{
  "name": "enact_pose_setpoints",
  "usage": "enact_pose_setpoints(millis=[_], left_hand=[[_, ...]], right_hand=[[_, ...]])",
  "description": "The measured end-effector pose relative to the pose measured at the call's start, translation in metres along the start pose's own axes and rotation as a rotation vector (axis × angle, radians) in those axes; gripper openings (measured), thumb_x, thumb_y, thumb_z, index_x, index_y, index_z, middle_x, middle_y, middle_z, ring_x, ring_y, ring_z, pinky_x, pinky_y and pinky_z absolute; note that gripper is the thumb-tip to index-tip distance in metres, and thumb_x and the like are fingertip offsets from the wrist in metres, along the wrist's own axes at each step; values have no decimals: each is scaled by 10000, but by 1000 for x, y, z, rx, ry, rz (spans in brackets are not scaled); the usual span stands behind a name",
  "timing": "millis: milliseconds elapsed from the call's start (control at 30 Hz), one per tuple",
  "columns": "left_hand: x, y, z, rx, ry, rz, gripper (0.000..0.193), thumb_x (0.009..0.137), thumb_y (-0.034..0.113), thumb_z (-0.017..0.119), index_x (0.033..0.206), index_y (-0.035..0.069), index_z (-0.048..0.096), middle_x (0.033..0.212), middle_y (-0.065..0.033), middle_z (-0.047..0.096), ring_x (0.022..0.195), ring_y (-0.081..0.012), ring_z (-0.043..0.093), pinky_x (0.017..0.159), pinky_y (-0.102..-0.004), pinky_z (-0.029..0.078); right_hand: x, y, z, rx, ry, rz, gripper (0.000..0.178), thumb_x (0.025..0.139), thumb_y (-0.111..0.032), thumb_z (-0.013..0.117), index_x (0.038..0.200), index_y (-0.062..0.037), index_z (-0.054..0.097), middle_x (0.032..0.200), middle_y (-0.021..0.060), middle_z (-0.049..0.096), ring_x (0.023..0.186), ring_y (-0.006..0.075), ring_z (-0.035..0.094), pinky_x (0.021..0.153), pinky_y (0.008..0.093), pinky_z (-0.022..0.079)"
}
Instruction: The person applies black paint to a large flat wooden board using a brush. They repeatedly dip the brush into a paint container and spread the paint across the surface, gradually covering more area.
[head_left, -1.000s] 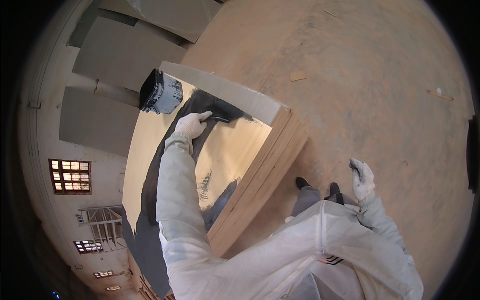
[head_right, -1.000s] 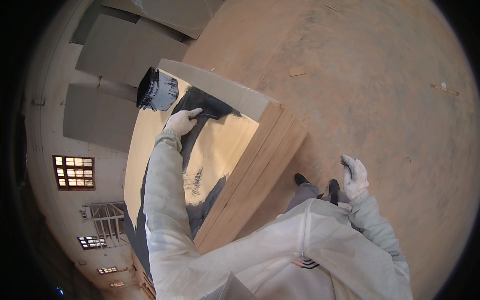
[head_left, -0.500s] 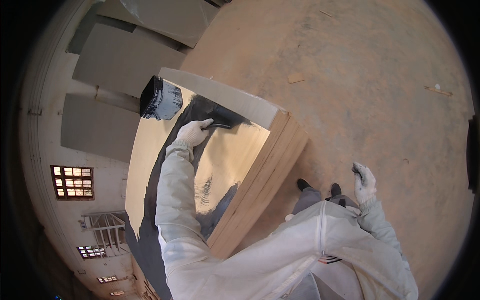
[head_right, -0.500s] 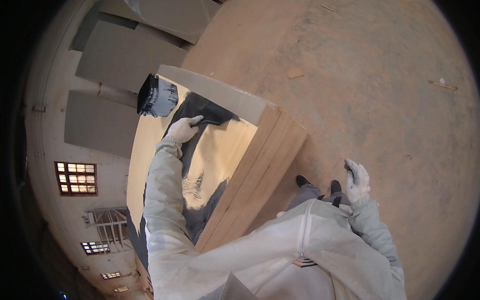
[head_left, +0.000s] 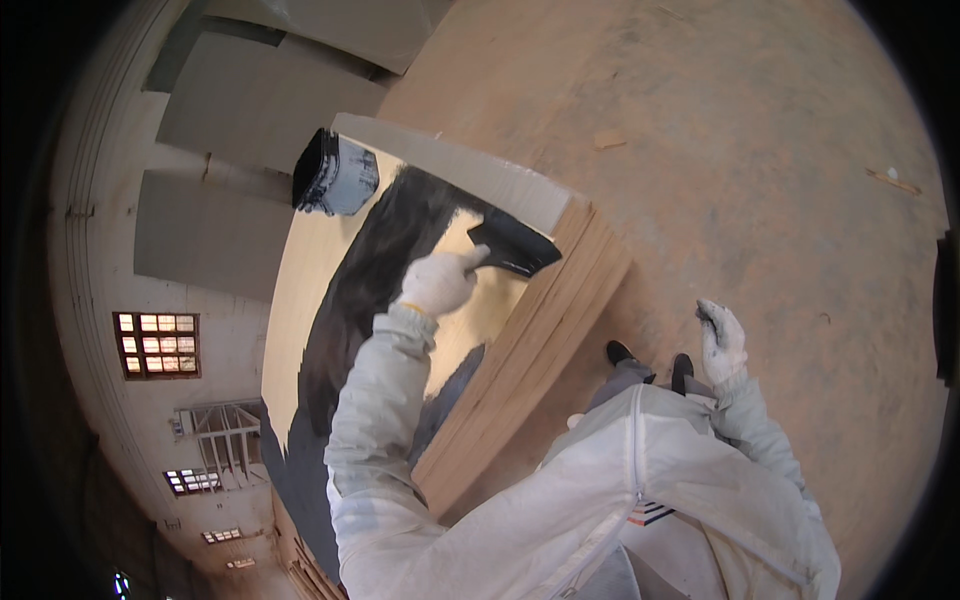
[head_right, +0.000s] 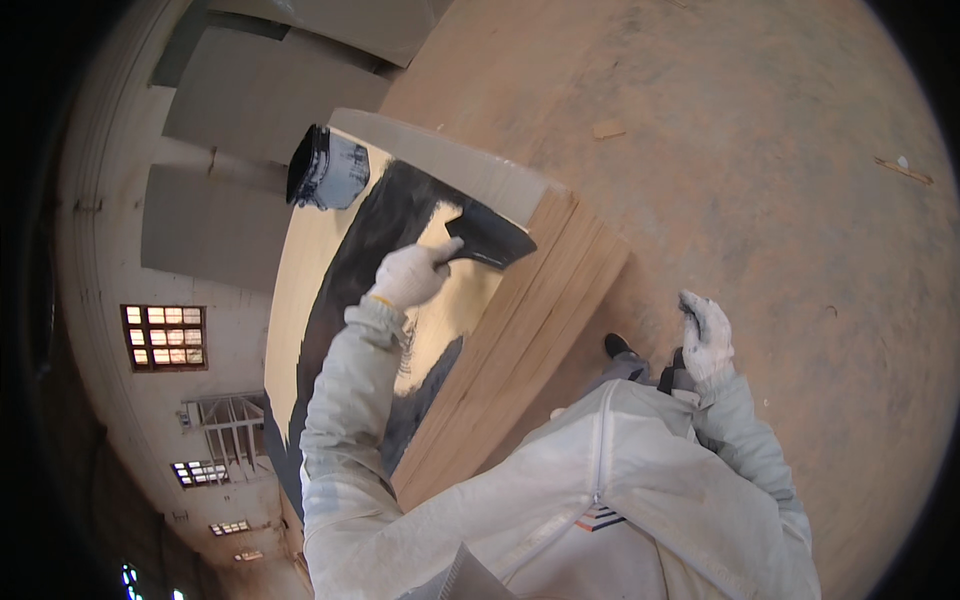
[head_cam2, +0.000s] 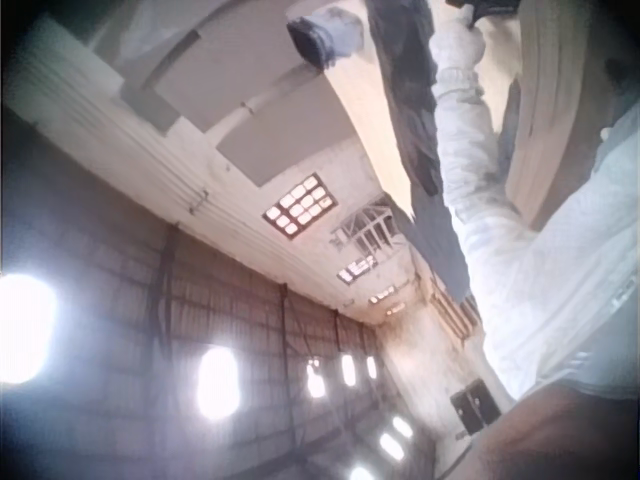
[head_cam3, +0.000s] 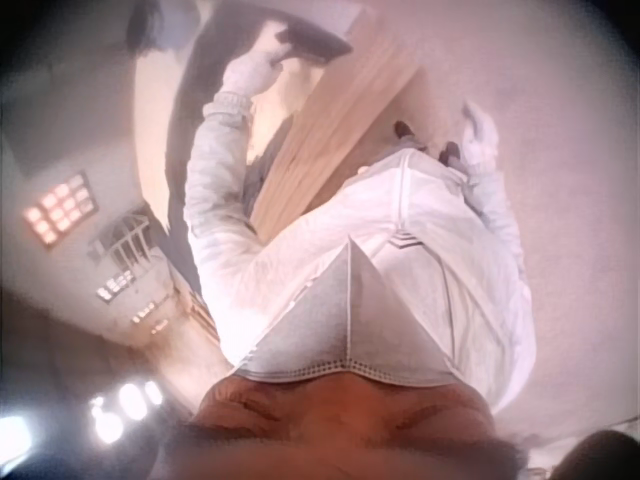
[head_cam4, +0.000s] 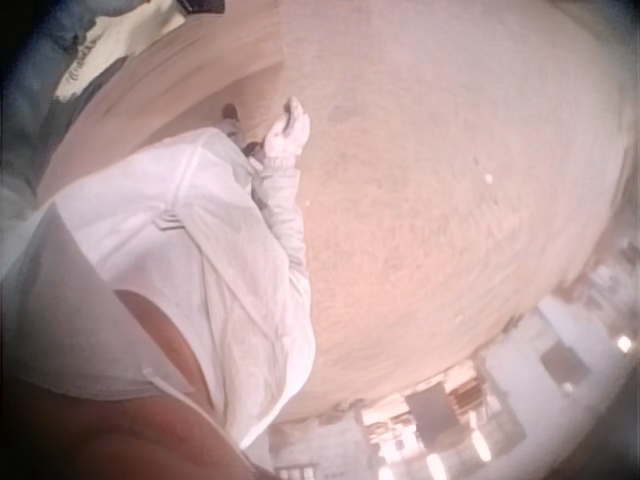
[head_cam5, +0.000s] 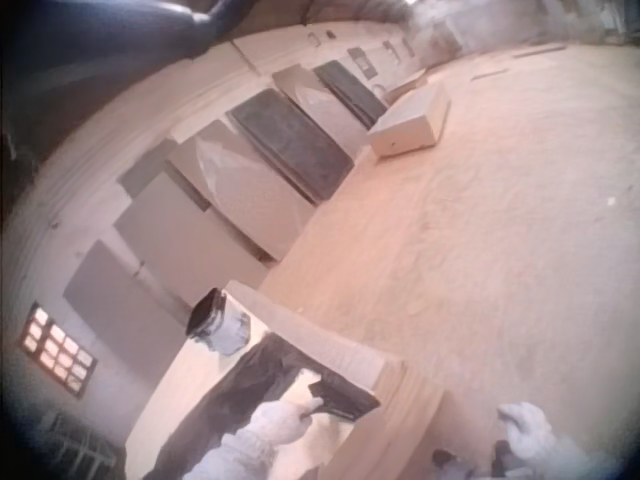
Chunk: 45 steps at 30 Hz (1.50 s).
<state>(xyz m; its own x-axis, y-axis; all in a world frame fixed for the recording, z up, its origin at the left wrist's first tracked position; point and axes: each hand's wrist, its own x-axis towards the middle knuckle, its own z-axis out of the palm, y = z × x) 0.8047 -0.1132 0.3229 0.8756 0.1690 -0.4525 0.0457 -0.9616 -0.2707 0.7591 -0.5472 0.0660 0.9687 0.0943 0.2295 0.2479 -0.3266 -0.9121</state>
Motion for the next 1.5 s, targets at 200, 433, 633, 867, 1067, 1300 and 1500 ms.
enact_pose_setpoints(millis=[200,433,633,867,1067,1300,1500], left_hand=[[4,-5,18,-14,74,-5,486,1005,284,585,1483,331,657,1109,-159,787,1011,-366,761,891,-466,610],[13,3,14,-71,34,-138,504,1018,319,581,1520,344,613,1166,-161,780,1070,-368,753,930,-477,599],[24,-27,25,-66,107,-190,503,1006,302,600,1507,328,627,1143,-179,778,1067,-381,749,914,-484,599],[-21,18,27,-30,48,-101,473,994,299,604,1460,350,669,1039,-211,776,982,-399,754,881,-502,600],[3,-37,58,-50,214,-165,468,1022,267,558,1480,272,652,1111,-159,791,1020,-367,760,873,-501,595],[-10,2,43,-88,83,-162,503,1030,279,548,1527,332,600,1059,-160,792,970,-377,765,842,-496,600],[-14,12,37,-69,93,-132,471,1027,243,529,1483,274,643,1060,-157,790,960,-378,759,836,-502,596]], right_hand=[[-4,-6,-6,-18,-13,-42,359,924,100,610,1246,-8,725,1056,181,759,996,345,737,931,425,576],[-17,8,-11,-17,-20,-34,352,923,102,605,1235,-6,728,1069,187,760,987,347,738,912,428,583],[-23,12,-13,66,18,-15,356,922,101,602,1243,1,720,1074,196,752,989,348,737,910,430,585],[-28,16,-25,4,25,11,374,921,115,593,1256,5,716,1068,187,754,992,339,739,907,410,589],[-21,6,-18,10,-34,-11,368,929,113,592,1252,-2,723,1063,183,755,986,332,743,907,404,591],[-11,5,-5,32,-91,11,350,935,106,594,1235,-9,734,1063,180,762,996,333,744,921,412,589],[-1,7,11,15,-108,-24,360,931,112,598,1246,-1,732,1064,177,767,1009,318,749,932,404,592]])
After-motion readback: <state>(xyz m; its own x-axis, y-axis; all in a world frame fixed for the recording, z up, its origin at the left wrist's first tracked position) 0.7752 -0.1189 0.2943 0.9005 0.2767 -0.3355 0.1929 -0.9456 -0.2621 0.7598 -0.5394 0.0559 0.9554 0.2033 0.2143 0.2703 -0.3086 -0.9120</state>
